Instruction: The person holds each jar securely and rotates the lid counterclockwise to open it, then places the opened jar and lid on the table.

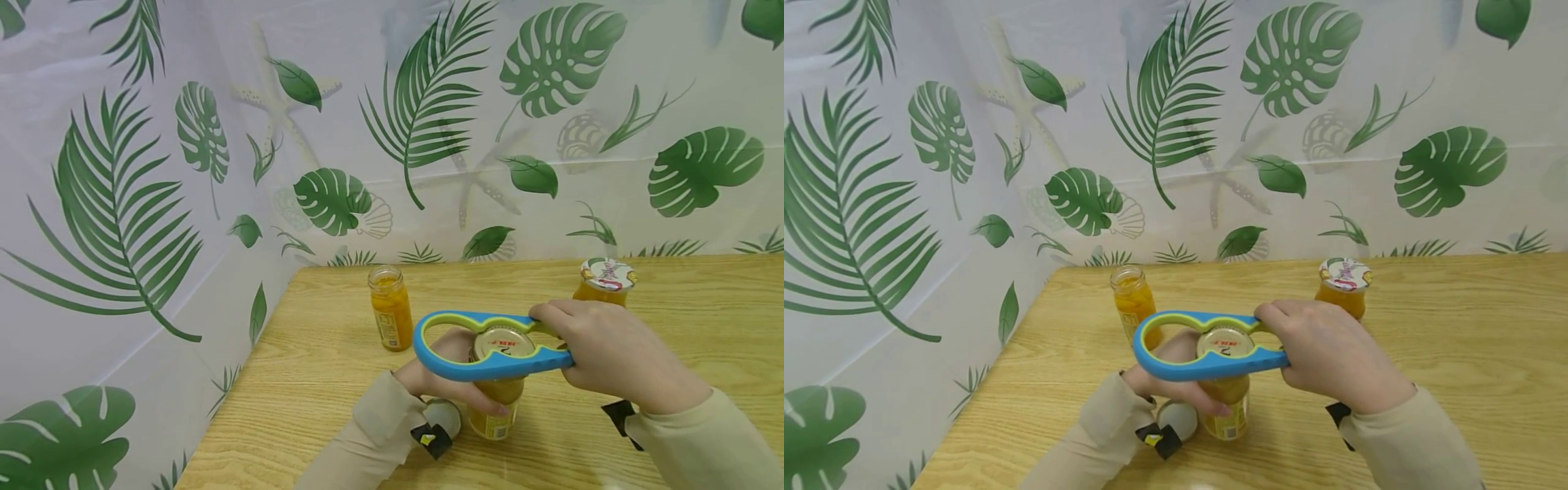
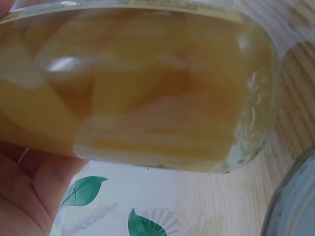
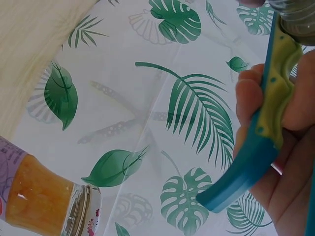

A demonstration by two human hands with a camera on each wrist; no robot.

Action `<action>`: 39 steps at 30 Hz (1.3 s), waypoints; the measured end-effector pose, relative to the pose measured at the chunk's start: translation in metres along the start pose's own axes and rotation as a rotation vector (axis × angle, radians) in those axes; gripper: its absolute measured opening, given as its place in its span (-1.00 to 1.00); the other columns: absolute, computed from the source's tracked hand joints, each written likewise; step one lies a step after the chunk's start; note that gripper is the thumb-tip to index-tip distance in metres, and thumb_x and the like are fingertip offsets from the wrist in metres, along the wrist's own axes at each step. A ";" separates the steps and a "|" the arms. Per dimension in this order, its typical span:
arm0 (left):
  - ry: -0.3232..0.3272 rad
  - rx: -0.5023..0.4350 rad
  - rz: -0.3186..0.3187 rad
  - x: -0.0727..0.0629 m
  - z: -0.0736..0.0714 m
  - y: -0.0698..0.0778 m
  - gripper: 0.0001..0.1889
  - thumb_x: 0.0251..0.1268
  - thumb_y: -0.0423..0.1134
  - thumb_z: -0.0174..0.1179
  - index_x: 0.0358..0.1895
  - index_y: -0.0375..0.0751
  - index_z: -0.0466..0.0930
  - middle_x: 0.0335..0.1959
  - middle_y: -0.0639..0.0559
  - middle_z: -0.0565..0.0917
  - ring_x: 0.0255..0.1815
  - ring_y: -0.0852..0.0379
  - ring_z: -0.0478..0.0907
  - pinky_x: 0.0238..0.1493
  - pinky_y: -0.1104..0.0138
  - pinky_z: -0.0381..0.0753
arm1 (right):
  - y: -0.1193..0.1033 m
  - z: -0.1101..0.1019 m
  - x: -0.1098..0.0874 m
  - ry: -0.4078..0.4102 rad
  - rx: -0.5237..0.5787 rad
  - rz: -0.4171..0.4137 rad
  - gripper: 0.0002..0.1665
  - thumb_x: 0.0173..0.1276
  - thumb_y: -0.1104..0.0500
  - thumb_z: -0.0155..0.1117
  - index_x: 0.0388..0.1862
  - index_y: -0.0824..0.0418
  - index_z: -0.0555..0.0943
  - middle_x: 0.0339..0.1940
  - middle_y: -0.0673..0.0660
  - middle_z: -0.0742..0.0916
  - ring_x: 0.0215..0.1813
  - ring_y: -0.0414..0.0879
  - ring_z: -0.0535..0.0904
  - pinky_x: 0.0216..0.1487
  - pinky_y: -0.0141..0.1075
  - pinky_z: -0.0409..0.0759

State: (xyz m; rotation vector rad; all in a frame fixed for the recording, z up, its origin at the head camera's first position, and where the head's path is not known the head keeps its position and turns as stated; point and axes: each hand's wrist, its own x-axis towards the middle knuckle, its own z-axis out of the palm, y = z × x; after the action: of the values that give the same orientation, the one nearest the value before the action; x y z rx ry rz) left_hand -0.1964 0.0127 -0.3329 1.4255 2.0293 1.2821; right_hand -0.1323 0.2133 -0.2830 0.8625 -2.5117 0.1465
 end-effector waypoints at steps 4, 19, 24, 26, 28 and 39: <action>0.005 0.006 0.002 0.000 0.000 0.000 -0.27 -0.30 -0.40 0.43 0.11 -0.20 0.33 -0.01 0.13 0.48 -0.03 0.38 0.37 0.05 0.47 0.31 | 0.000 0.000 0.000 0.001 0.002 0.001 -0.41 -0.47 0.44 0.33 -0.27 0.21 0.52 -0.45 -0.04 0.56 -0.59 -0.26 0.32 -0.62 -0.35 0.38; -0.010 0.056 -0.033 -0.003 -0.002 0.016 -0.28 -0.26 -0.42 0.41 0.12 -0.26 0.32 0.02 0.05 0.48 -0.02 0.40 0.36 0.05 0.49 0.29 | 0.000 0.001 0.000 -0.007 0.002 0.007 -0.41 -0.47 0.45 0.33 -0.27 0.21 0.52 -0.45 -0.03 0.57 -0.60 -0.26 0.32 -0.62 -0.34 0.37; -0.022 0.044 -0.039 -0.002 -0.001 0.012 -0.29 -0.25 -0.41 0.41 0.13 -0.25 0.33 0.01 0.06 0.49 -0.03 0.41 0.36 0.04 0.50 0.29 | 0.001 0.001 0.000 0.011 0.009 -0.005 -0.42 -0.48 0.46 0.32 -0.29 0.21 0.52 -0.47 -0.04 0.56 -0.61 -0.27 0.31 -0.63 -0.36 0.36; -0.025 0.038 -0.044 -0.003 -0.002 0.018 -0.31 -0.24 -0.42 0.40 0.12 -0.27 0.33 0.00 0.04 0.50 -0.05 0.41 0.37 0.04 0.50 0.30 | 0.001 0.002 0.000 0.017 0.009 -0.008 -0.42 -0.48 0.46 0.31 -0.29 0.21 0.51 -0.48 -0.05 0.56 -0.62 -0.27 0.29 -0.64 -0.37 0.35; -0.020 0.037 -0.039 -0.004 -0.003 0.020 -0.31 -0.24 -0.43 0.39 0.12 -0.28 0.33 0.00 0.04 0.50 -0.05 0.40 0.37 0.04 0.50 0.31 | 0.001 0.002 0.000 0.019 0.009 -0.009 -0.42 -0.48 0.46 0.31 -0.29 0.21 0.51 -0.48 -0.06 0.55 -0.63 -0.28 0.28 -0.65 -0.38 0.33; -0.023 0.036 -0.035 -0.006 -0.004 0.028 -0.31 -0.24 -0.44 0.39 0.11 -0.29 0.33 0.01 0.03 0.49 -0.04 0.41 0.35 0.05 0.49 0.29 | 0.000 0.001 0.000 -0.011 0.001 0.018 -0.43 -0.47 0.45 0.32 -0.28 0.20 0.52 -0.47 -0.05 0.56 -0.62 -0.27 0.29 -0.63 -0.36 0.35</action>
State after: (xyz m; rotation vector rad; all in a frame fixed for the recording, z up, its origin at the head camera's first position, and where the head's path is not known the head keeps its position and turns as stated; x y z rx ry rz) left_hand -0.1808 0.0085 -0.3091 1.4082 2.0629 1.2150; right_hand -0.1332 0.2130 -0.2841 0.8430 -2.5301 0.1489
